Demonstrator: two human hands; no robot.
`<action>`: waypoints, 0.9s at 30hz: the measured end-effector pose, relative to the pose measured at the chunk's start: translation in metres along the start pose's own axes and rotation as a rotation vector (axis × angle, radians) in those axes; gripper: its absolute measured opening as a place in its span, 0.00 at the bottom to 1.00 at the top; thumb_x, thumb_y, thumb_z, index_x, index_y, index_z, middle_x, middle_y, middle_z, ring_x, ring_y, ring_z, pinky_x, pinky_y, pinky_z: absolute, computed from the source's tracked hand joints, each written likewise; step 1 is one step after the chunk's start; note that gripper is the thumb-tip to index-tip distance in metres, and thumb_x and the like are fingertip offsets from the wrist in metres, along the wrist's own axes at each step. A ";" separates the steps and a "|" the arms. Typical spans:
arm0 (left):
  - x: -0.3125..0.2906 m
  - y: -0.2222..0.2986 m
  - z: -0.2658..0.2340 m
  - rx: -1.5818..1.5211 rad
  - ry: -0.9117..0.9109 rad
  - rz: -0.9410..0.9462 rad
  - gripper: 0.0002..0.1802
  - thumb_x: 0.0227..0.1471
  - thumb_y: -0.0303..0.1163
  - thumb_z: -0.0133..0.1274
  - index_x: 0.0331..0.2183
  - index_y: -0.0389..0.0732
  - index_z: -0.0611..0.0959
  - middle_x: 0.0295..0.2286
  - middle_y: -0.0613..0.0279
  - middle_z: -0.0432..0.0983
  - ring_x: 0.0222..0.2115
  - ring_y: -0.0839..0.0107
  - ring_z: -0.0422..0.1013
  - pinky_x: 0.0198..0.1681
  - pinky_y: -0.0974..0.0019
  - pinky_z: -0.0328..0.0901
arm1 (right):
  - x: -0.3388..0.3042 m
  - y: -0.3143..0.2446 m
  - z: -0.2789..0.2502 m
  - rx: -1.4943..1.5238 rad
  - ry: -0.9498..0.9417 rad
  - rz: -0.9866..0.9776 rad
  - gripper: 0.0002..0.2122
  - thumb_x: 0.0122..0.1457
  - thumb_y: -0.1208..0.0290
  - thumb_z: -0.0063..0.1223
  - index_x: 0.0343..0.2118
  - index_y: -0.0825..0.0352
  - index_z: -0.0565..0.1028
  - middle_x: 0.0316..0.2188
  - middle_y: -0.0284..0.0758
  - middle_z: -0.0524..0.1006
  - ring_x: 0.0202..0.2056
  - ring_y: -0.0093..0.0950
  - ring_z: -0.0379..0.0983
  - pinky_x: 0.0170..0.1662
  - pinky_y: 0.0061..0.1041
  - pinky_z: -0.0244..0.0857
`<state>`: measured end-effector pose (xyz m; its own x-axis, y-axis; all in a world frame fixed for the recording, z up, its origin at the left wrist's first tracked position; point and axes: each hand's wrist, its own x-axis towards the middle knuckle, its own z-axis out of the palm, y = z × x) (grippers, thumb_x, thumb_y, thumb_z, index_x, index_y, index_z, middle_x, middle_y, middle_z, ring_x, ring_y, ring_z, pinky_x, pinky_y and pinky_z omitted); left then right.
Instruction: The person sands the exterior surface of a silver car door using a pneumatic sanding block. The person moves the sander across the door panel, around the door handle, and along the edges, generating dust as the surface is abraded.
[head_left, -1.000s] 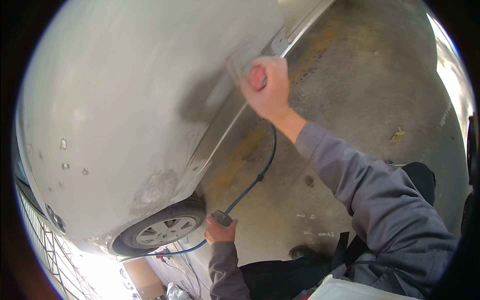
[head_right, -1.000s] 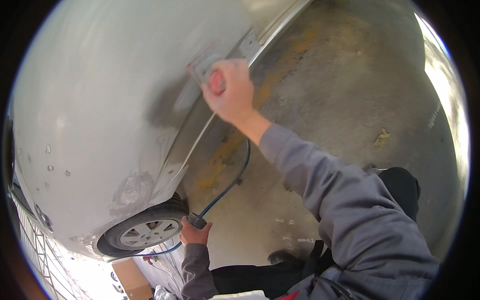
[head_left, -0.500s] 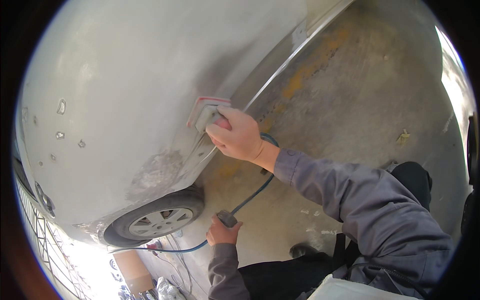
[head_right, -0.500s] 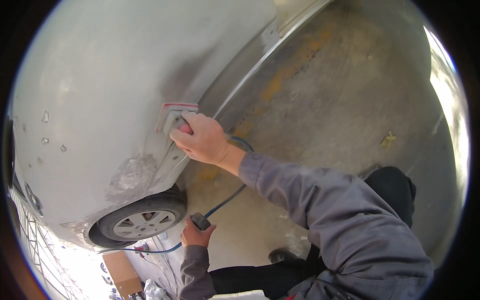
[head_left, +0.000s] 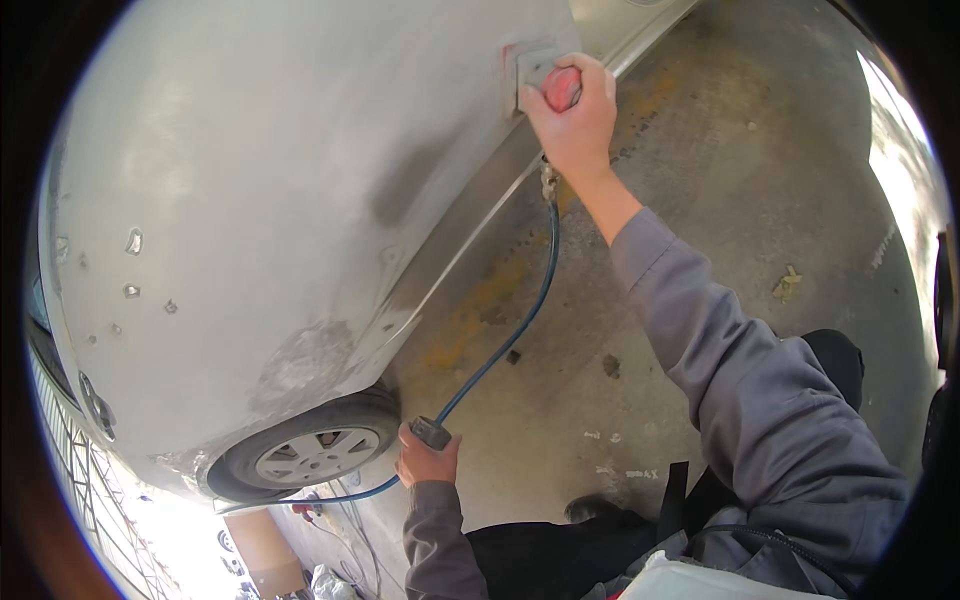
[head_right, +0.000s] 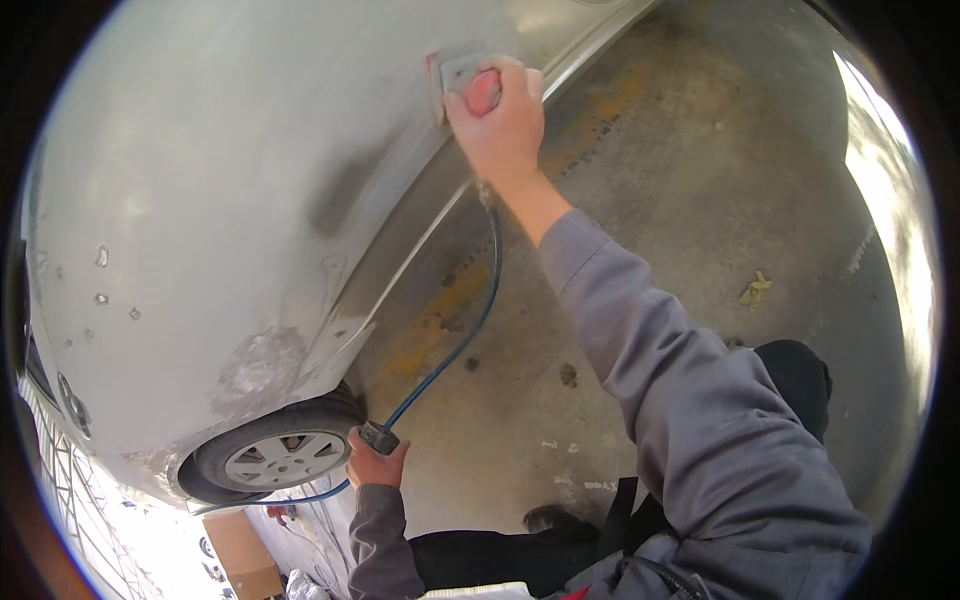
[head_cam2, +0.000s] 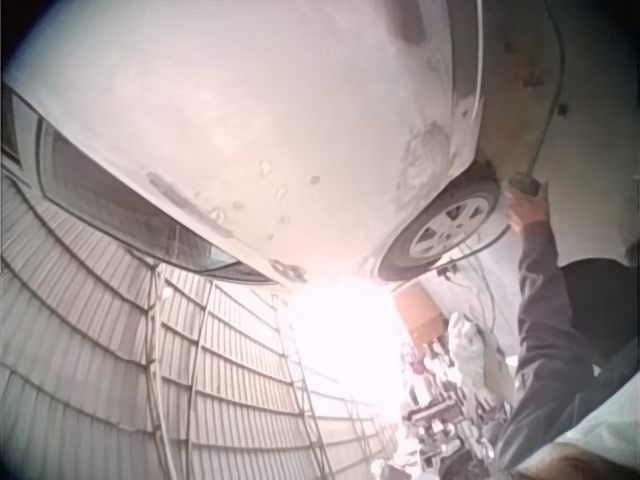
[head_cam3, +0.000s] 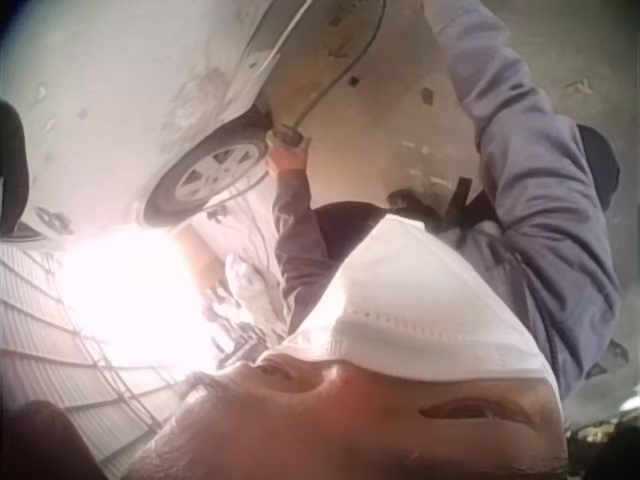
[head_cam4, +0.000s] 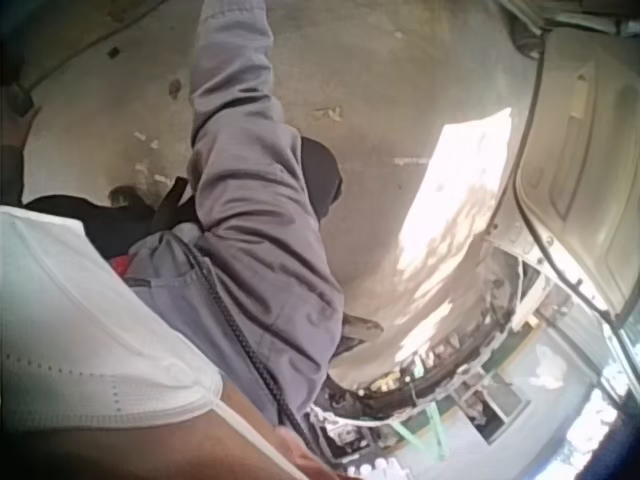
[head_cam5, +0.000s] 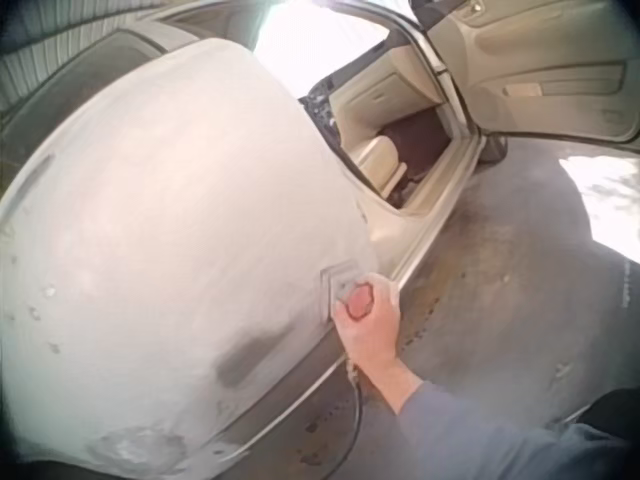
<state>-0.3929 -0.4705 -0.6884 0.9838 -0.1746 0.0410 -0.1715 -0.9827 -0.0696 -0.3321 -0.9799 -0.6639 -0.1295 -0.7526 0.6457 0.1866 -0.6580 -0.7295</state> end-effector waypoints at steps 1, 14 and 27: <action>-0.001 -0.001 -0.001 0.005 0.008 0.000 0.56 0.39 0.52 0.77 0.61 0.37 0.68 0.42 0.41 0.84 0.45 0.40 0.80 0.52 0.43 0.69 | 0.003 0.002 0.001 0.019 -0.029 0.061 0.22 0.49 0.70 0.72 0.48 0.57 0.76 0.42 0.40 0.74 0.45 0.45 0.75 0.44 0.41 0.74; -0.001 -0.006 0.006 0.057 -0.100 0.026 0.55 0.38 0.54 0.77 0.60 0.36 0.71 0.40 0.42 0.85 0.43 0.42 0.81 0.52 0.43 0.69 | -0.133 -0.133 0.021 0.192 -0.358 -0.229 0.15 0.48 0.73 0.67 0.38 0.51 0.78 0.35 0.33 0.74 0.33 0.37 0.75 0.31 0.38 0.71; 0.002 -0.003 0.007 0.037 -0.056 0.008 0.55 0.38 0.54 0.77 0.59 0.37 0.70 0.39 0.43 0.85 0.42 0.42 0.81 0.50 0.42 0.70 | -0.066 -0.080 0.016 0.116 -0.192 -0.234 0.14 0.49 0.75 0.66 0.39 0.52 0.79 0.36 0.35 0.77 0.35 0.44 0.74 0.32 0.37 0.71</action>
<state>-0.3901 -0.4679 -0.6948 0.9840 -0.1775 -0.0154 -0.1781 -0.9782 -0.1063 -0.3226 -0.8775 -0.6444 0.0022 -0.5553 0.8317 0.2842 -0.7970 -0.5329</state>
